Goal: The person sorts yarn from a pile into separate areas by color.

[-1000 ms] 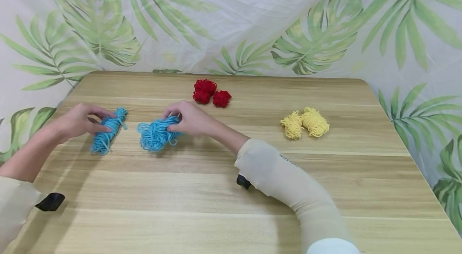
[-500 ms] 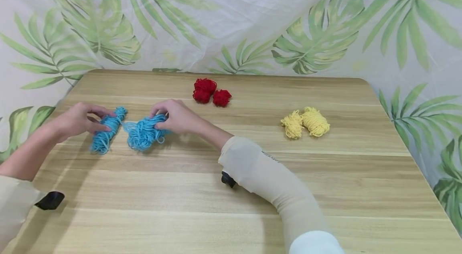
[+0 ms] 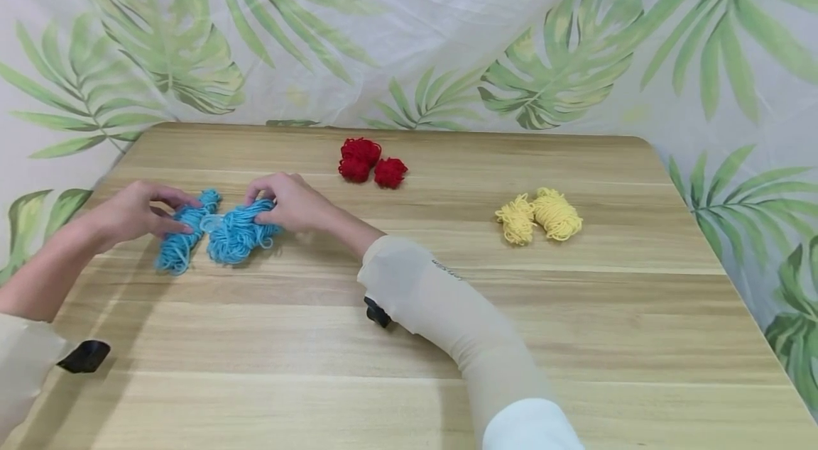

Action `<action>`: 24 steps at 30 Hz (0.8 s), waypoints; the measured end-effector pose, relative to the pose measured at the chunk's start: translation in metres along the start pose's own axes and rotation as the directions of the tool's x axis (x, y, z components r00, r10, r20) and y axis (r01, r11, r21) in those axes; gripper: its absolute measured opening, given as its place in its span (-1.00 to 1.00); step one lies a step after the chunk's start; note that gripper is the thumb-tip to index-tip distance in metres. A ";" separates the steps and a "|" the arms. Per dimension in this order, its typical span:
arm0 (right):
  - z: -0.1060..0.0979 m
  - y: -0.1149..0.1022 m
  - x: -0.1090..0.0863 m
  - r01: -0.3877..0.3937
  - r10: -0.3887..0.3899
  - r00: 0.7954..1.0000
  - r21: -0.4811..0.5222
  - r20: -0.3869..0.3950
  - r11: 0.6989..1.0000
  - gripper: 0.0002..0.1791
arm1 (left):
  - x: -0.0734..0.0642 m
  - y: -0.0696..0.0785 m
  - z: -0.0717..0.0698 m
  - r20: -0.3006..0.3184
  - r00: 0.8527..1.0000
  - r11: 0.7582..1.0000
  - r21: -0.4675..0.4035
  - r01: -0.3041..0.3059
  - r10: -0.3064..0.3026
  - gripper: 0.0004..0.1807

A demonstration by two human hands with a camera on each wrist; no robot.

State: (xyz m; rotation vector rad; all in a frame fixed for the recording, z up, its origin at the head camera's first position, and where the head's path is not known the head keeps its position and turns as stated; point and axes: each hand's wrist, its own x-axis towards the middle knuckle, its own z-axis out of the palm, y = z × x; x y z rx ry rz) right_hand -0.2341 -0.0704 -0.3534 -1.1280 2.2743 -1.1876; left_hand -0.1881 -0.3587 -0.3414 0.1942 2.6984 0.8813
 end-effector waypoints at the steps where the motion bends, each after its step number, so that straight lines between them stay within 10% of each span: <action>1: 0.001 -0.001 0.002 0.004 -0.004 1.000 0.002 0.001 1.000 -0.78 | 0.000 0.000 0.000 0.000 1.000 1.000 -0.001 0.000 0.000 -0.49; 24: 0.012 -0.001 0.030 0.059 -0.059 0.998 0.003 0.002 0.998 -0.85 | -0.001 0.002 -0.003 0.010 1.000 1.000 0.003 -0.004 0.004 -0.52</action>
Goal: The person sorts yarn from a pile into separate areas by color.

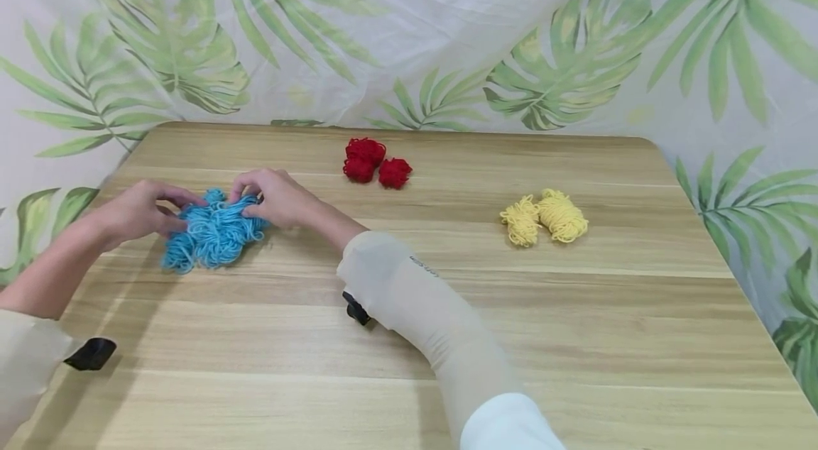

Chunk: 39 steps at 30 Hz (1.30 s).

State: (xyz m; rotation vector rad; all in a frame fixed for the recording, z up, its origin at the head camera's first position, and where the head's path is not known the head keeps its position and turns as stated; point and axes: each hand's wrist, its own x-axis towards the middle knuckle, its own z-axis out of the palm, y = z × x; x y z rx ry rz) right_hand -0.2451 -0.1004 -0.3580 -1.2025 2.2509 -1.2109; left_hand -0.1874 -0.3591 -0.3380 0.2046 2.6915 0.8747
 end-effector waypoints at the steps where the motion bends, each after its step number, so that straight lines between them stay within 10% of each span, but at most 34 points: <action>1: 0.000 0.000 0.000 -0.002 0.002 1.000 -0.006 -0.005 1.000 -0.86 | 0.000 0.000 0.000 0.001 1.000 1.000 -0.002 0.001 -0.001 -0.52; 25: 0.020 -0.012 0.015 -0.158 0.134 0.982 -0.198 -0.133 0.967 -0.87 | 0.001 0.000 -0.001 0.010 1.000 1.000 -0.010 0.018 -0.018 -0.55; 39: 0.016 -0.008 0.009 -0.166 0.147 0.980 -0.143 -0.135 0.976 -0.79 | 0.002 -0.004 0.000 0.012 1.000 1.000 -0.013 0.012 -0.012 -0.54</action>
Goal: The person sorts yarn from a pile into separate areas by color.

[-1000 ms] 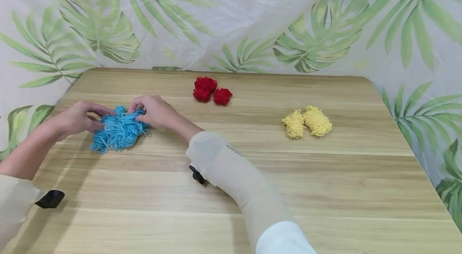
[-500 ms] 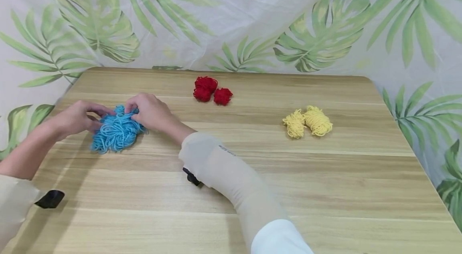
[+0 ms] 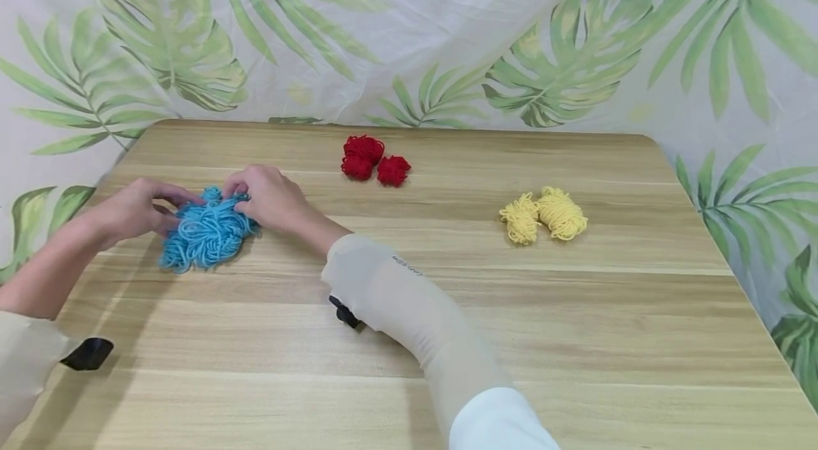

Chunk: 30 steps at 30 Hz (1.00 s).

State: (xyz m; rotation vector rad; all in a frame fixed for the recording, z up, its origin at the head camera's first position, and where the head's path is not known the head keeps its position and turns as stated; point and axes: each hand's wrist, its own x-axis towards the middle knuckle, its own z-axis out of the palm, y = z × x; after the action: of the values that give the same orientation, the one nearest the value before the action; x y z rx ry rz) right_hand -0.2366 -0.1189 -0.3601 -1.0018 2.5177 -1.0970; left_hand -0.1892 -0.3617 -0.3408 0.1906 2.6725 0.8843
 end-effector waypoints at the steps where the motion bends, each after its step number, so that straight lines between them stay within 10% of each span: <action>1: -0.001 0.000 -0.001 0.003 -0.003 1.000 0.004 0.003 1.000 -0.78 | 0.000 0.000 0.000 0.002 1.000 1.000 0.001 0.000 0.000 -0.54; 15: -0.048 0.021 -0.054 0.078 -0.075 0.996 -0.083 0.039 0.993 -0.72 | -0.002 0.007 -0.005 0.046 0.999 1.000 0.021 -0.001 0.000 -0.52; 30: -0.103 0.056 -0.133 0.070 -0.058 0.997 -0.352 0.046 0.933 -0.58 | 0.002 0.055 0.013 -0.104 0.988 0.958 0.276 -0.082 0.114 -0.40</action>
State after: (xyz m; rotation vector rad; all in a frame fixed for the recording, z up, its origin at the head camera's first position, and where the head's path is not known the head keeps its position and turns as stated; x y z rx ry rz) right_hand -0.2111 0.0547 -0.3372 -1.1848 2.7303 -0.6417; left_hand -0.1851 -0.3106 -0.3181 0.3464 2.9122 0.5682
